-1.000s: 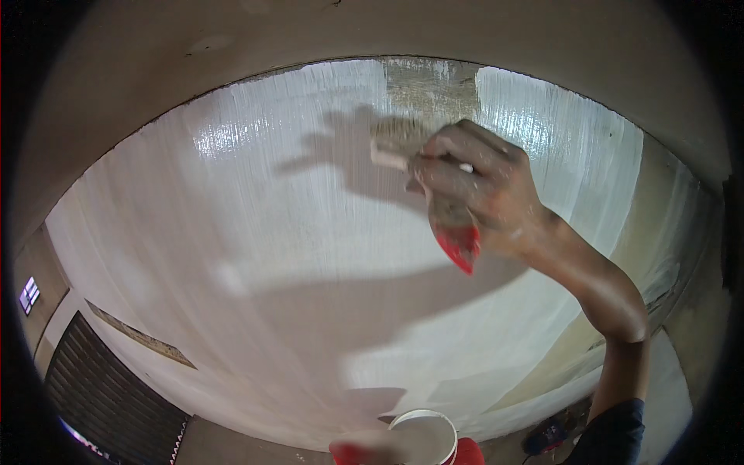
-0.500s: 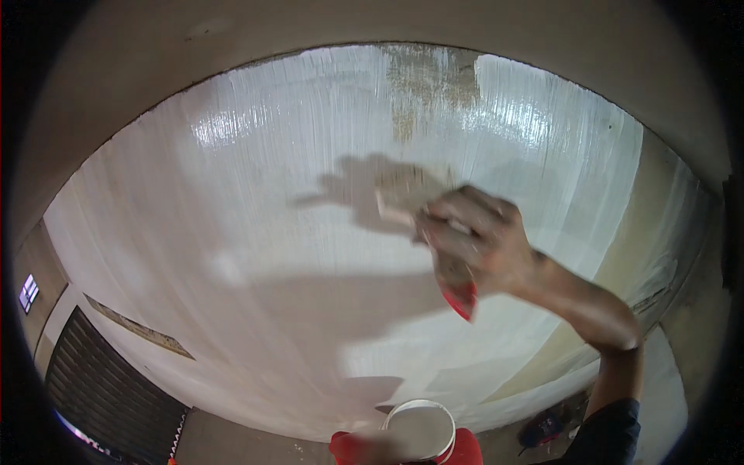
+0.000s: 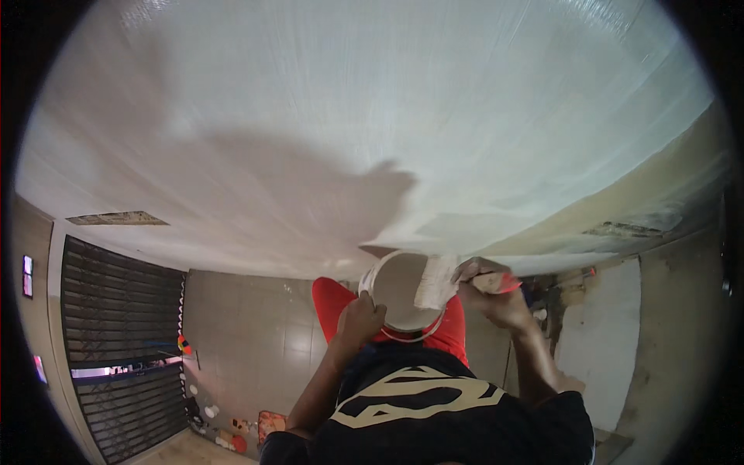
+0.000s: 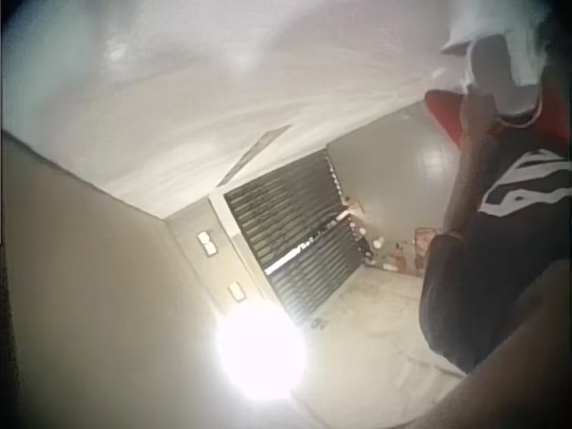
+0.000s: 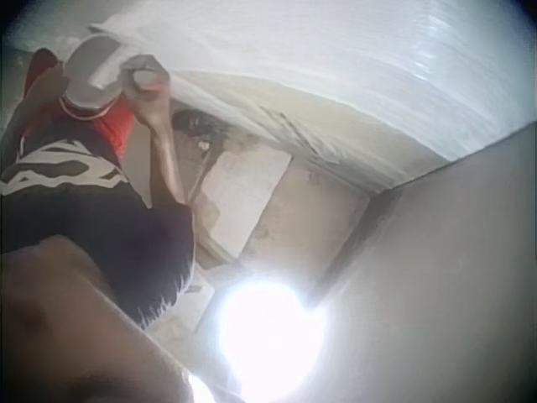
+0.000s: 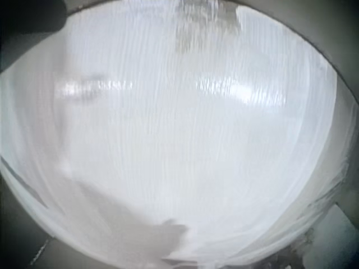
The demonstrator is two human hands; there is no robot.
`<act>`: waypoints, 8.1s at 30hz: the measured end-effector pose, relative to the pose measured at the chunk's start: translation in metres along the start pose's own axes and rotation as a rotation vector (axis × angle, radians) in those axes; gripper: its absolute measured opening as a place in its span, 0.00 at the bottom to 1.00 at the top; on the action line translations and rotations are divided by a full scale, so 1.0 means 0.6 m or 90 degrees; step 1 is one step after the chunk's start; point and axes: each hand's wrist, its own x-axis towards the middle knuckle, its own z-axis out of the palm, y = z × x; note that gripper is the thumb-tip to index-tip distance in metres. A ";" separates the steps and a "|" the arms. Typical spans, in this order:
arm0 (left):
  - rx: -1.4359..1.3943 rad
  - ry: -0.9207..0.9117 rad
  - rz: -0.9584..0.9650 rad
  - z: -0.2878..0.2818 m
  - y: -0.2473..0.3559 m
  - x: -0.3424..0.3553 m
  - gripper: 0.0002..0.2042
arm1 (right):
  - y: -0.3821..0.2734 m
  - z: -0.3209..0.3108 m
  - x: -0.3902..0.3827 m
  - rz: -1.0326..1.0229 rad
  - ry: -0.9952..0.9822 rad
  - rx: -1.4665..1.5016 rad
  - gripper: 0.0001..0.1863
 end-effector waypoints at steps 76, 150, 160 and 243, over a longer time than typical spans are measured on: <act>-0.002 -0.015 -0.004 -0.007 0.006 0.000 0.24 | 0.263 0.028 -0.107 0.530 0.372 0.933 0.14; -0.003 0.010 0.022 -0.002 0.008 -0.007 0.22 | 0.318 0.033 -0.120 0.395 0.424 0.313 0.10; 0.009 0.001 -0.001 -0.001 0.013 -0.003 0.23 | 0.255 0.035 -0.075 0.490 0.525 0.404 0.10; 0.170 0.208 0.366 0.095 -0.087 0.037 0.05 | -0.504 -0.078 0.291 -1.189 0.453 -0.893 0.13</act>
